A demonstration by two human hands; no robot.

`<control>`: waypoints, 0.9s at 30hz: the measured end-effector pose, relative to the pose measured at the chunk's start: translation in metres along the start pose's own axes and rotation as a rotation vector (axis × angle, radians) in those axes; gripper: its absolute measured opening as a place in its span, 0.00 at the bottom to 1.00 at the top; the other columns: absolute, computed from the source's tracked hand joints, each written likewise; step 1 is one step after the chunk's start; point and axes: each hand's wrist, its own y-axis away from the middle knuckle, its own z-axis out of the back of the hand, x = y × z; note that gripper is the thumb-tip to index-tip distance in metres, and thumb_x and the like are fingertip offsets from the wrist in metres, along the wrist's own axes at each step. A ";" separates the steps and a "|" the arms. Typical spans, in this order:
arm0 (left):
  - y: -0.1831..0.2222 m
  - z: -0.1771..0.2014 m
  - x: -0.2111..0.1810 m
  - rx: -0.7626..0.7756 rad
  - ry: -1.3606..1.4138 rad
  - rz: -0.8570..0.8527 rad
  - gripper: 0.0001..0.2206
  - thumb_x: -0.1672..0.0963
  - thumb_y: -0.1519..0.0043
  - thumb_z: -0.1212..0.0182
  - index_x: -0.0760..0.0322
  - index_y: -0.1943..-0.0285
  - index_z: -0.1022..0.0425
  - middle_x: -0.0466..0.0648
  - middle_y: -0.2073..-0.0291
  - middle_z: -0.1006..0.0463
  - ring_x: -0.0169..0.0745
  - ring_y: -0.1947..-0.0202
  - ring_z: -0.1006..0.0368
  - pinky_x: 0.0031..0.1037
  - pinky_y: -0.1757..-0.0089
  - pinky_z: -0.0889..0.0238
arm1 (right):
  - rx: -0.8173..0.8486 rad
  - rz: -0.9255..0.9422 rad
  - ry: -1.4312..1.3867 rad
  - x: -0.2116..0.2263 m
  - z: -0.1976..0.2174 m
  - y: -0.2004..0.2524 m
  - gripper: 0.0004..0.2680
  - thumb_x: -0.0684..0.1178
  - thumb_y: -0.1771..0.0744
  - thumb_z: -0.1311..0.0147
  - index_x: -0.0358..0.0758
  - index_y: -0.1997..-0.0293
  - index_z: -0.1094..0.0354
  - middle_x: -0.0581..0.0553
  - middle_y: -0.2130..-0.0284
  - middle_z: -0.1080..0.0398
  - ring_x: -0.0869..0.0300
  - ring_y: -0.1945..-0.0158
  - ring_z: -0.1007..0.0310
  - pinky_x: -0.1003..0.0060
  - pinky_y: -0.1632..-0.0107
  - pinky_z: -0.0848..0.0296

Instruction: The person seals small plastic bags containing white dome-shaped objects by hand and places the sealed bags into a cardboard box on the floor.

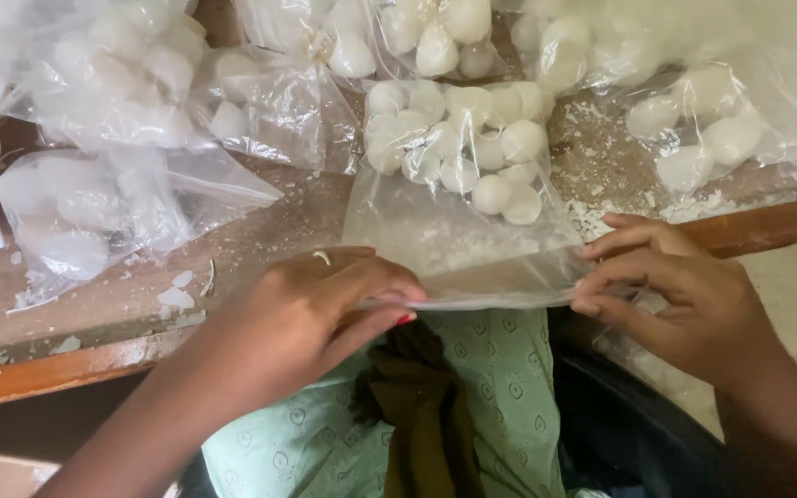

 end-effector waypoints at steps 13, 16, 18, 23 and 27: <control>-0.025 -0.011 0.006 0.122 0.237 0.554 0.16 0.52 0.38 0.40 0.47 0.40 0.21 0.43 0.63 0.13 0.30 0.68 0.15 0.26 0.65 0.20 | -0.223 0.271 0.572 0.056 -0.018 -0.020 0.12 0.56 0.35 0.36 0.44 0.53 0.24 0.43 0.55 0.20 0.45 0.41 0.29 0.37 0.28 0.57; -0.026 -0.011 0.008 0.101 0.375 0.615 0.16 0.53 0.39 0.38 0.51 0.42 0.23 0.47 0.63 0.12 0.33 0.65 0.14 0.27 0.63 0.20 | -0.150 0.377 0.590 0.065 -0.032 -0.029 0.12 0.57 0.35 0.36 0.46 0.52 0.24 0.47 0.59 0.20 0.50 0.40 0.28 0.34 0.29 0.61; -0.024 -0.014 0.011 0.096 0.301 0.548 0.16 0.52 0.39 0.39 0.51 0.41 0.23 0.46 0.61 0.13 0.34 0.63 0.15 0.28 0.61 0.21 | -0.130 0.373 0.575 0.063 -0.035 -0.028 0.10 0.54 0.35 0.37 0.46 0.52 0.23 0.48 0.61 0.19 0.53 0.40 0.27 0.32 0.29 0.58; -0.014 -0.025 0.008 -0.243 -0.391 -0.142 0.19 0.45 0.41 0.36 0.54 0.49 0.19 0.53 0.56 0.16 0.51 0.57 0.21 0.40 0.55 0.28 | -0.110 0.343 0.503 0.058 -0.037 -0.029 0.06 0.47 0.34 0.38 0.45 0.54 0.23 0.49 0.62 0.19 0.59 0.44 0.24 0.30 0.28 0.49; -0.009 -0.031 0.021 -0.230 -0.412 -0.159 0.08 0.50 0.34 0.37 0.54 0.57 0.17 0.43 0.63 0.15 0.41 0.58 0.19 0.42 0.50 0.26 | -0.108 0.318 0.410 0.049 -0.031 -0.032 0.05 0.50 0.34 0.38 0.44 0.59 0.22 0.49 0.63 0.20 0.60 0.50 0.22 0.33 0.27 0.47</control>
